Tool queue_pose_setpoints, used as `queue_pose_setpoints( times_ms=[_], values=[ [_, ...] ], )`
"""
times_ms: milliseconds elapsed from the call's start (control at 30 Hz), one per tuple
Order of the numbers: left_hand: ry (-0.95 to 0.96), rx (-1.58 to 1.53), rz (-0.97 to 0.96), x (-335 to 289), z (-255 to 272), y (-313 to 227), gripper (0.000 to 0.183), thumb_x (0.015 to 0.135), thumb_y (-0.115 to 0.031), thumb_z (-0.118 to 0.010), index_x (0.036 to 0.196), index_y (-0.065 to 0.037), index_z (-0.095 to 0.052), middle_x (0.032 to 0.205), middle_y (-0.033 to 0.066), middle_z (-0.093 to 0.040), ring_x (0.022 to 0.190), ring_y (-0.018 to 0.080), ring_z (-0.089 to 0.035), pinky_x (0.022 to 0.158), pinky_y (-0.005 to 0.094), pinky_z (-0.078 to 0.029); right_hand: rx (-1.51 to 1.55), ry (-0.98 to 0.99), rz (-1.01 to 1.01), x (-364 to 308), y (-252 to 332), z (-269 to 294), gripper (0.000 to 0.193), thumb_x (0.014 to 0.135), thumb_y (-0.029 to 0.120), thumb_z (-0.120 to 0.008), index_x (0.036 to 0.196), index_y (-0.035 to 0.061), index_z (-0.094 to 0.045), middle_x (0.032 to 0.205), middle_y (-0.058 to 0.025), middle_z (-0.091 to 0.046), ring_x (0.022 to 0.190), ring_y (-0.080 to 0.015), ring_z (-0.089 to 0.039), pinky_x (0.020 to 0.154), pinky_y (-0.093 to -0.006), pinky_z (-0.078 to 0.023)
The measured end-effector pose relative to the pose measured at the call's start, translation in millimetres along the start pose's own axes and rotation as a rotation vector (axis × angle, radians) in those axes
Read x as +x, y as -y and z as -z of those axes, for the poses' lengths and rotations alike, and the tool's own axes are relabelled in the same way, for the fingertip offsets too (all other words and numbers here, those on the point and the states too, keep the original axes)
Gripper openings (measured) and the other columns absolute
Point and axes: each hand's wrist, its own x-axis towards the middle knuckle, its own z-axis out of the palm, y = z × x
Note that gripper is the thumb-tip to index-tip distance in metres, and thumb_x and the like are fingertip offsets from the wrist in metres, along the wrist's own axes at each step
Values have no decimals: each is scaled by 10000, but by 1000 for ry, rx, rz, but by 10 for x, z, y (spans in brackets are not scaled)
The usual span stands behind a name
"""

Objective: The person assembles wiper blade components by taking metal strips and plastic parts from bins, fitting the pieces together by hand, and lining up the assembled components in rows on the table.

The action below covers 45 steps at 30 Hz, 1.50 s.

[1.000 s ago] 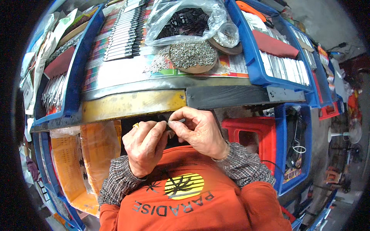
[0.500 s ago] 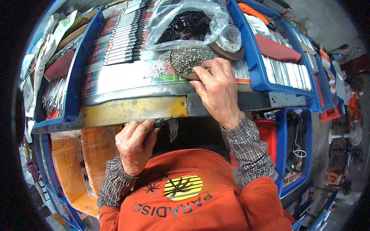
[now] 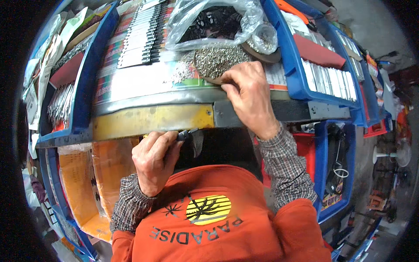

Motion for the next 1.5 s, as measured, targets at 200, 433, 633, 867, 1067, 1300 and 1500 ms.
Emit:
queue_pose_setpoints(
  times_ms=[200,433,633,867,1067,1300,1500],
  values=[
    [-8,-37,18,-2,4,-34,217,688,-33,-731,867,-44,-609,711,68,-553,595,226,-563,524,329,-454,128,-10,-80,-15,-23,15,89,717,45,-659,801,24,-637,828,-94,-608,860,-270,-527,790,-378,-420],
    [47,-99,120,-44,25,-75,196,696,-45,-740,840,-56,-606,685,67,-541,576,245,-550,520,337,-447,248,15,-11,-182,274,66,117,730,63,-700,809,21,-624,830,-89,-614,846,-269,-564,765,-361,-447],
    [90,-155,188,-62,24,-104,178,707,-56,-742,830,-60,-613,687,79,-551,587,259,-561,525,352,-452,394,57,27,-390,531,37,161,703,45,-722,817,31,-610,829,-95,-600,827,-275,-567,748,-369,-461],
    [58,-21,25,-79,-31,-184,186,687,-52,-711,833,-65,-597,662,56,-497,574,224,-546,500,328,-451,316,116,174,-443,745,24,199,661,-2,-722,819,23,-604,853,-90,-605,827,-276,-571,765,-376,-466],
    [56,-23,-10,-122,-59,-192,183,684,-45,-696,828,-65,-583,653,51,-488,571,217,-547,488,326,-455,413,136,146,-489,741,-13,200,668,-4,-717,829,24,-602,844,-91,-592,827,-274,-565,758,-375,-462],
    [119,-165,121,-136,-9,-197,202,696,-58,-731,853,-61,-605,690,73,-541,575,253,-555,503,349,-450,455,143,46,-526,686,55,125,730,29,-700,828,25,-623,842,-71,-624,846,-240,-584,793,-359,-466],
    [139,-172,141,-116,14,-192,185,705,-65,-732,840,-63,-605,678,70,-531,567,252,-546,499,349,-444,366,137,93,-578,701,46,152,711,14,-707,835,29,-620,862,-77,-619,840,-257,-580,787,-362,-466]
  ],
)
